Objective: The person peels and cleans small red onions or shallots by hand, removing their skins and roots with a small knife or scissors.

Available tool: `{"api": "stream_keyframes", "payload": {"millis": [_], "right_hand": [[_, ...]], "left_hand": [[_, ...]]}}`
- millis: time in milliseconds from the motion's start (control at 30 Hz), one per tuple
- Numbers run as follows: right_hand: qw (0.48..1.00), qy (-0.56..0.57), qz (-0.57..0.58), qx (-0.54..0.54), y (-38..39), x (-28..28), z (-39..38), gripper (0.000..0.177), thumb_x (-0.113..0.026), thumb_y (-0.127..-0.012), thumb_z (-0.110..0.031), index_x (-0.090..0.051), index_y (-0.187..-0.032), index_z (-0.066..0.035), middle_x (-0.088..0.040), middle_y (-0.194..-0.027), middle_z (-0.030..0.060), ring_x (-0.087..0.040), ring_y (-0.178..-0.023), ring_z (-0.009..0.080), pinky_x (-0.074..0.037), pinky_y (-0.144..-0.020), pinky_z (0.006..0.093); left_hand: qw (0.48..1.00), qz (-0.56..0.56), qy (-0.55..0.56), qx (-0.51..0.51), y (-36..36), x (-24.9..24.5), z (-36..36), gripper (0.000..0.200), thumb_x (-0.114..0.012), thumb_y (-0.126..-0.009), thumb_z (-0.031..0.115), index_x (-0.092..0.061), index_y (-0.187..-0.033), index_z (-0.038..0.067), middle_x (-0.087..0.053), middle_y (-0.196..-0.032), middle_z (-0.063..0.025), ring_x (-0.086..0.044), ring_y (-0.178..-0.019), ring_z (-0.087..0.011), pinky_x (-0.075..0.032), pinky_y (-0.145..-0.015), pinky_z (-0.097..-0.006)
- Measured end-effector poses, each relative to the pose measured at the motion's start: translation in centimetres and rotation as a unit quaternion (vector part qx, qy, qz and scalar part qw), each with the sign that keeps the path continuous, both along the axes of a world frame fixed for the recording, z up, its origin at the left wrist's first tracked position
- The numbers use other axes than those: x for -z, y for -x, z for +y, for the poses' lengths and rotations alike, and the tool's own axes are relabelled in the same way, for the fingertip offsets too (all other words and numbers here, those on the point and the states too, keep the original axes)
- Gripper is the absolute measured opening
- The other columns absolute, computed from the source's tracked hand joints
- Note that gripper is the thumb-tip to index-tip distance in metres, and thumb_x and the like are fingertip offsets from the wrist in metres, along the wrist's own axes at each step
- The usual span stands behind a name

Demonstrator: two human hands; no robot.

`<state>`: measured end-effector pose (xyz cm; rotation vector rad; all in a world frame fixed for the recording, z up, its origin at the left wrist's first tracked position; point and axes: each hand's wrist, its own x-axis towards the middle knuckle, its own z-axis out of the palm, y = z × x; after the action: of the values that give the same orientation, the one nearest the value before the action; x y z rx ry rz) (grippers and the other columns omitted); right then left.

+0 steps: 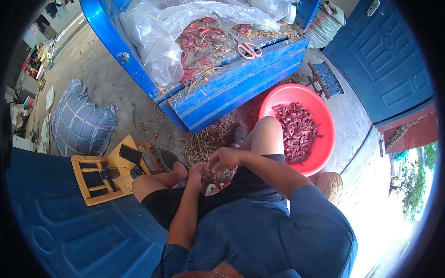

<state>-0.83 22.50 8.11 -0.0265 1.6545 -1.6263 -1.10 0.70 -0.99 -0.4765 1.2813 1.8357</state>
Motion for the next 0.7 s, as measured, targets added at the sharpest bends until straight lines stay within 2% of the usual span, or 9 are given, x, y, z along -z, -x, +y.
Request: {"api": "stream_keyframes", "payload": {"millis": [33,67,167,267,367,567,600,667,700], "right_hand": [[0.998,0.052,-0.023,0.001,-1.4,1.6,-1.7,0.028,-0.077,-0.079,-0.009,-0.071,-0.106,-0.005,-0.072,-0.095,0.0040,-0.067,-0.082,0.0136,-0.054,-0.071,0.0294],[0.998,0.056,-0.025,0.002,-2.2,2.5,-3.2,0.028,-0.077,-0.079,-0.009,-0.071,-0.106,-0.005,-0.072,-0.095,0.0040,-0.067,-0.082,0.0136,-0.054,-0.071,0.0294],[0.997,0.062,0.038,0.004,-3.1,3.0,-5.8,0.026,-0.075,-0.084,-0.009,-0.069,-0.109,-0.001,-0.071,-0.097,0.0020,-0.065,-0.086,0.0101,-0.053,-0.076,0.0280],[0.993,0.056,0.098,0.044,-3.1,2.1,-6.5,0.024,-0.074,-0.084,-0.007,-0.069,-0.108,-0.002,-0.072,-0.095,0.0025,-0.067,-0.087,0.0099,-0.054,-0.078,0.0286],[0.952,-0.106,0.267,0.102,-3.4,1.2,-7.7,0.021,-0.074,-0.082,-0.014,-0.072,-0.102,-0.008,-0.073,-0.090,0.0053,-0.071,-0.085,0.0145,-0.054,-0.077,0.0303],[0.888,-0.257,0.348,0.154,-3.7,2.1,-9.6,0.018,-0.075,-0.082,-0.018,-0.071,-0.096,-0.008,-0.071,-0.088,0.0047,-0.069,-0.082,0.0147,-0.053,-0.074,0.0310],[0.887,-0.258,0.349,0.156,-3.5,2.7,-9.4,0.018,-0.075,-0.082,-0.018,-0.071,-0.096,-0.008,-0.071,-0.088,0.0047,-0.069,-0.082,0.0147,-0.053,-0.074,0.0310],[0.963,-0.040,0.208,0.164,-3.1,4.2,-8.8,0.019,-0.075,-0.083,-0.020,-0.070,-0.097,-0.009,-0.070,-0.086,0.0042,-0.067,-0.081,0.0133,-0.052,-0.075,0.0307],[0.963,-0.041,0.208,0.163,-3.1,4.3,-8.6,0.019,-0.075,-0.083,-0.020,-0.070,-0.097,-0.009,-0.070,-0.086,0.0042,-0.067,-0.081,0.0133,-0.052,-0.075,0.0307]], "left_hand": [[0.999,0.043,-0.011,0.003,-0.2,0.4,0.1,0.009,-0.057,-0.090,0.011,-0.064,-0.090,0.006,-0.056,-0.070,0.0005,-0.053,-0.058,-0.0085,-0.040,-0.049,-0.0233],[0.999,0.042,-0.006,0.005,-0.3,0.3,0.0,0.009,-0.057,-0.090,0.011,-0.064,-0.090,0.006,-0.056,-0.070,0.0005,-0.053,-0.058,-0.0085,-0.040,-0.049,-0.0233],[0.996,0.083,-0.009,-0.035,0.1,1.1,-0.9,0.017,-0.056,-0.088,0.011,-0.065,-0.100,0.001,-0.066,-0.088,-0.0086,-0.064,-0.079,-0.0165,-0.052,-0.072,-0.0278],[0.995,0.074,-0.015,-0.058,0.9,0.9,-1.5,0.018,-0.056,-0.088,0.011,-0.064,-0.100,0.001,-0.065,-0.086,-0.0075,-0.064,-0.077,-0.0154,-0.052,-0.069,-0.0269],[0.995,0.067,-0.017,-0.078,1.2,1.4,-2.0,0.017,-0.054,-0.089,0.010,-0.064,-0.099,0.000,-0.065,-0.083,-0.0067,-0.063,-0.073,-0.0145,-0.052,-0.067,-0.0267],[0.989,0.048,-0.032,-0.137,0.5,3.1,-2.8,0.016,-0.053,-0.091,0.011,-0.065,-0.096,0.002,-0.064,-0.081,-0.0052,-0.063,-0.073,-0.0146,-0.051,-0.066,-0.0268],[0.990,0.050,-0.025,-0.130,0.5,2.5,-2.7,0.016,-0.053,-0.091,0.012,-0.065,-0.096,0.002,-0.065,-0.082,-0.0054,-0.064,-0.074,-0.0153,-0.051,-0.067,-0.0275],[0.991,0.052,-0.020,-0.122,0.6,2.4,-2.4,0.016,-0.053,-0.091,0.012,-0.065,-0.096,0.002,-0.065,-0.082,-0.0056,-0.064,-0.076,-0.0159,-0.052,-0.068,-0.0282],[0.990,0.023,-0.041,-0.130,0.6,2.8,-2.2,0.016,-0.054,-0.092,0.013,-0.065,-0.095,0.003,-0.065,-0.083,-0.0057,-0.064,-0.076,-0.0164,-0.052,-0.068,-0.0293]]}}
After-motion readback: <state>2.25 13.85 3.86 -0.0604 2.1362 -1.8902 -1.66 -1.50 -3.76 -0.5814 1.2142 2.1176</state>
